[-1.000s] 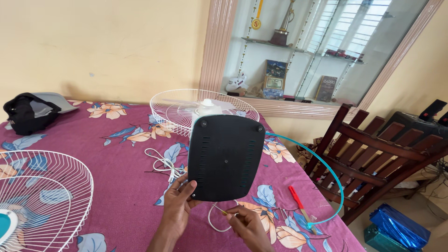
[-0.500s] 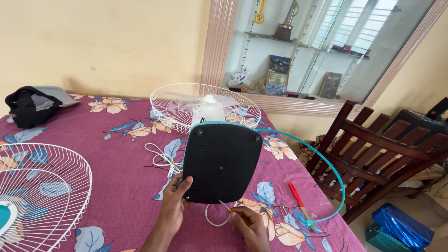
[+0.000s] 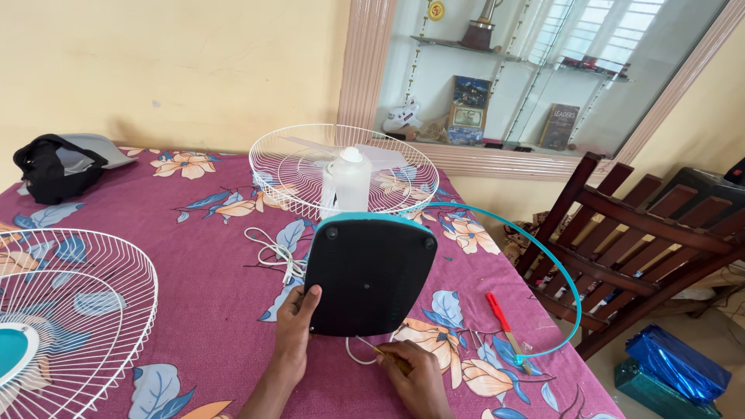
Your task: The person uses a screwdriver to remove screws from the back of a small electric fan base. They unscrew multiple fasteners, place them on the table, and then detach the rear cover from the fan housing.
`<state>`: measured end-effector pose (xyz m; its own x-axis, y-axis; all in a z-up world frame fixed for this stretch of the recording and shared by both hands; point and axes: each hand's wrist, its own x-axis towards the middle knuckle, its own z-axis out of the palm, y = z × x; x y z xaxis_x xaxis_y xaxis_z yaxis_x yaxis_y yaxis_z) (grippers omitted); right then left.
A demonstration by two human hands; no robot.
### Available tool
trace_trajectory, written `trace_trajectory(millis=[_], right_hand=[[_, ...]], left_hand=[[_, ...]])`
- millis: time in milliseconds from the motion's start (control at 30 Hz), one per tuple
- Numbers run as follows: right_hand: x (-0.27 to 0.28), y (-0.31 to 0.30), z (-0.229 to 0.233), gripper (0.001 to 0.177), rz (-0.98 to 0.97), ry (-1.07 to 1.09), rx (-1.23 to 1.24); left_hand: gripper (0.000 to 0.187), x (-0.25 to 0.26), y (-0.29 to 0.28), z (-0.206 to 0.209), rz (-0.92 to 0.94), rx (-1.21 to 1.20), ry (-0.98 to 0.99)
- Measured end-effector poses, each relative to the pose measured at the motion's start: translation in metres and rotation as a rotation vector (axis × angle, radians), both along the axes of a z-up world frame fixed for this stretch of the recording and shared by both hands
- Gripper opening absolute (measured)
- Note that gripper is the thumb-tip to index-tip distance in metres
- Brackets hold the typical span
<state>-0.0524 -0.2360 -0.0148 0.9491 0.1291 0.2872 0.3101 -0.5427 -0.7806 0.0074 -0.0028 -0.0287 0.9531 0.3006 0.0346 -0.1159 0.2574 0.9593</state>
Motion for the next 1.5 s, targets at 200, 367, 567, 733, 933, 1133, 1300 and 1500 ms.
trace_trajectory(millis=[200, 367, 567, 733, 933, 1133, 1300, 1500], right_hand=[[-0.003, 0.003, 0.004, 0.026, -0.004, 0.038, -0.062], [-0.003, 0.003, 0.002, 0.026, -0.011, 0.035, -0.085], [-0.006, 0.003, 0.004, 0.025, -0.023, -0.019, -0.100], [-0.006, 0.002, 0.003, 0.028, -0.089, -0.064, -0.100], [-0.002, -0.004, -0.005, 0.028, -0.107, -0.273, 0.025], [-0.002, -0.006, -0.008, 0.025, -0.325, -0.174, 0.058], [-0.005, -0.013, 0.000, 0.034, -0.458, -0.064, 0.192], [0.005, -0.018, 0.012, 0.056, -0.468, 0.035, 0.332]], left_hand=[[0.069, 0.005, 0.000, -0.008, 0.003, 0.186, 0.080], [0.071, 0.003, 0.001, -0.006, 0.001, 0.210, 0.065], [0.072, 0.006, 0.006, -0.012, -0.019, 0.232, 0.064], [0.076, 0.017, 0.017, -0.018, -0.055, 0.253, -0.017], [0.085, 0.009, 0.022, -0.004, -0.031, 0.152, -0.138], [0.074, -0.001, 0.023, 0.016, 0.107, 0.023, -0.149], [0.048, 0.000, 0.026, 0.011, 0.153, -0.190, 0.014], [0.038, 0.007, 0.027, -0.001, 0.238, -0.293, 0.015]])
